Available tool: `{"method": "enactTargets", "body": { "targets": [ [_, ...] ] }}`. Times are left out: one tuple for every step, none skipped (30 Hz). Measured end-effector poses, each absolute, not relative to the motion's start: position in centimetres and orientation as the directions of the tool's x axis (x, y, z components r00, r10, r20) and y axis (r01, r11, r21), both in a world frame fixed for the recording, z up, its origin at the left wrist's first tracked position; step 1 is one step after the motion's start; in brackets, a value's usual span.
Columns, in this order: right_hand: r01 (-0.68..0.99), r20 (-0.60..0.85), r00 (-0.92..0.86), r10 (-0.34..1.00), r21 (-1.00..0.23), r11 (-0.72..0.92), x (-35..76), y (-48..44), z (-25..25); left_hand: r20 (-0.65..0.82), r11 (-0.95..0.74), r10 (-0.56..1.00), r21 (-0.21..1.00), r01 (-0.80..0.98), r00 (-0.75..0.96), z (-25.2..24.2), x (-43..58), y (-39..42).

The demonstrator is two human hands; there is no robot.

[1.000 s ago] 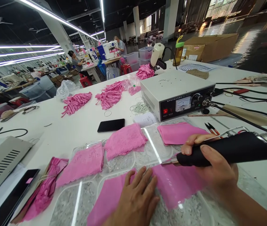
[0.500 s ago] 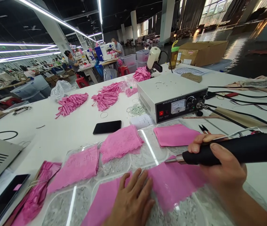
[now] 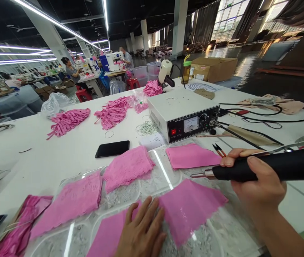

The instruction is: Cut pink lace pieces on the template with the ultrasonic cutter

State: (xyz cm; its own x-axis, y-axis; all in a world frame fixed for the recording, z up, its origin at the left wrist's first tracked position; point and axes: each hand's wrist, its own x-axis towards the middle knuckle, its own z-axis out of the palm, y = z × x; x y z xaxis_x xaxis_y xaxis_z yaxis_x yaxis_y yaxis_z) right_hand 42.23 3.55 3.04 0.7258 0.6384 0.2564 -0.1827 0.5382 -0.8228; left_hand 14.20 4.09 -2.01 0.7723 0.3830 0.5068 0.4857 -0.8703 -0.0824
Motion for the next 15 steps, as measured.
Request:
{"method": "enactTargets", "body": {
  "targets": [
    [-0.178, 0.256, 0.729, 0.635, -0.825, 0.537, 42.4, 3.5, 3.0, 0.509, -0.870, 0.378, -0.089, 0.484, 0.773, -2.0, 14.2, 4.1],
    [-0.178, 0.255, 0.729, 0.635, -0.826, 0.536, 42.5, 3.4, 3.0, 0.509, -0.871, 0.374, -0.095, 0.483, 0.775, -2.0, 14.2, 4.2],
    [-0.178, 0.257, 0.725, 0.639, -0.826, 0.534, 42.5, 3.4, 2.8, 0.511, -0.871, 0.370, -0.100, 0.481, 0.776, -2.0, 14.2, 4.2],
    [-0.174, 0.268, 0.723, 0.637, -0.822, 0.542, 42.4, 3.5, 2.7, 0.511, -0.871, 0.368, -0.104, 0.481, 0.777, -2.0, 14.2, 4.2],
    [-0.167, 0.282, 0.721, 0.633, -0.816, 0.554, 42.3, 3.5, 2.5, 0.514, -0.870, 0.366, -0.106, 0.481, 0.776, -2.0, 14.1, 4.2],
    [-0.163, 0.294, 0.716, 0.632, -0.811, 0.562, 42.2, 3.6, 2.3, 0.516, -0.870, 0.365, -0.108, 0.482, 0.775, -2.1, 14.1, 4.2],
    [-0.162, 0.304, 0.708, 0.637, -0.809, 0.566, 42.2, 3.8, 2.1, 0.515, -0.869, 0.365, -0.109, 0.482, 0.775, -2.1, 14.1, 4.3],
    [-0.161, 0.313, 0.698, 0.644, -0.808, 0.567, 42.1, 3.9, 1.9, 0.516, -0.868, 0.365, -0.111, 0.483, 0.775, -2.2, 14.1, 4.3],
    [-0.157, 0.321, 0.692, 0.647, -0.807, 0.569, 42.1, 4.0, 1.8, 0.516, -0.868, 0.364, -0.115, 0.484, 0.775, -2.2, 14.1, 4.3],
    [-0.155, 0.325, 0.686, 0.651, -0.809, 0.568, 42.1, 4.0, 1.7, 0.515, -0.867, 0.363, -0.118, 0.484, 0.776, -2.3, 14.1, 4.3],
    [-0.153, 0.328, 0.682, 0.654, -0.809, 0.567, 42.1, 4.1, 1.7, 0.515, -0.867, 0.360, -0.123, 0.482, 0.778, -2.3, 14.0, 4.3],
    [-0.151, 0.333, 0.679, 0.654, -0.809, 0.568, 42.1, 4.1, 1.6, 0.514, -0.867, 0.357, -0.128, 0.481, 0.780, -2.3, 14.0, 4.4],
    [-0.149, 0.337, 0.678, 0.654, -0.808, 0.570, 42.2, 4.1, 1.6, 0.512, -0.867, 0.355, -0.132, 0.481, 0.782, -2.4, 14.0, 4.4],
    [-0.147, 0.340, 0.675, 0.655, -0.808, 0.570, 42.1, 4.1, 1.6, 0.510, -0.867, 0.353, -0.137, 0.479, 0.784, -2.4, 13.9, 4.4],
    [-0.145, 0.344, 0.670, 0.658, -0.809, 0.570, 42.1, 4.1, 1.6, 0.506, -0.867, 0.350, -0.144, 0.477, 0.789, -2.5, 13.8, 4.5]
  ]
}}
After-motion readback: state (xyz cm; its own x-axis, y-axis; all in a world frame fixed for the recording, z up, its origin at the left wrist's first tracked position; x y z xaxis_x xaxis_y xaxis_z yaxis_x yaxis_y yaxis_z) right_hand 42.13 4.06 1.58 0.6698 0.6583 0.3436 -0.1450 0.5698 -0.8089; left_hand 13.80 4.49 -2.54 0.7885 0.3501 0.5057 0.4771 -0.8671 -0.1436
